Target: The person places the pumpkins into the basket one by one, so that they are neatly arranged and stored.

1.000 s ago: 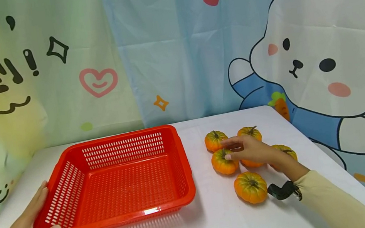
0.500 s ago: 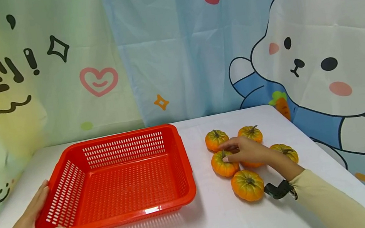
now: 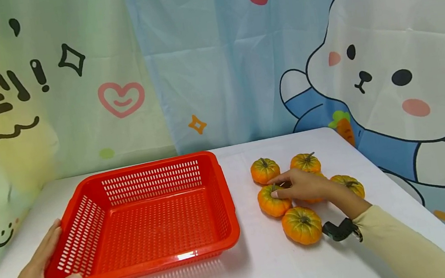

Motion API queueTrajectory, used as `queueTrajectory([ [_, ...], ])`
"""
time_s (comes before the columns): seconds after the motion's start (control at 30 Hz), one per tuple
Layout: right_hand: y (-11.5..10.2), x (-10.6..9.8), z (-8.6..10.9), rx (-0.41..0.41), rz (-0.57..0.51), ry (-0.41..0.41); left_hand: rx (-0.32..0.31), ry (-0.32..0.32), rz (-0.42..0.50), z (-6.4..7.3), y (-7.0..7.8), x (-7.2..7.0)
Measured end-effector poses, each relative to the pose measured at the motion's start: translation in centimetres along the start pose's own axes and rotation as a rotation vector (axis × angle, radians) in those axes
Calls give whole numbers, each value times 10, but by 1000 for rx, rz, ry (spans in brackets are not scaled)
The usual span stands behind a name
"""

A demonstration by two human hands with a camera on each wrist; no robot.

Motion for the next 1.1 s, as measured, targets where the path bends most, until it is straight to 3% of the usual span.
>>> queueTrajectory([
  [0.2,-5,-9,0,-18,-14,41,8,14,-2,0,0,0],
  [0.53,-35,-34,6,-107,-58,128,17,26,2,-1,-4,0],
  [0.87,-68,-45,4,-183,-69,141,10,23,-16,1,-3,1],
  [1.1,-93,-45,0,-204,-83,136,46,40,-11,0,2,-2],
])
Point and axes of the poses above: each hand's wrist, its own z-axis away from the middle knuckle, its own x-axis out of the palm, y = z × x, the point moved 10 cm from there along -z, towards the middle knuckle, and after that the axes turned 8 degrees about x, right-handed, at the moved point
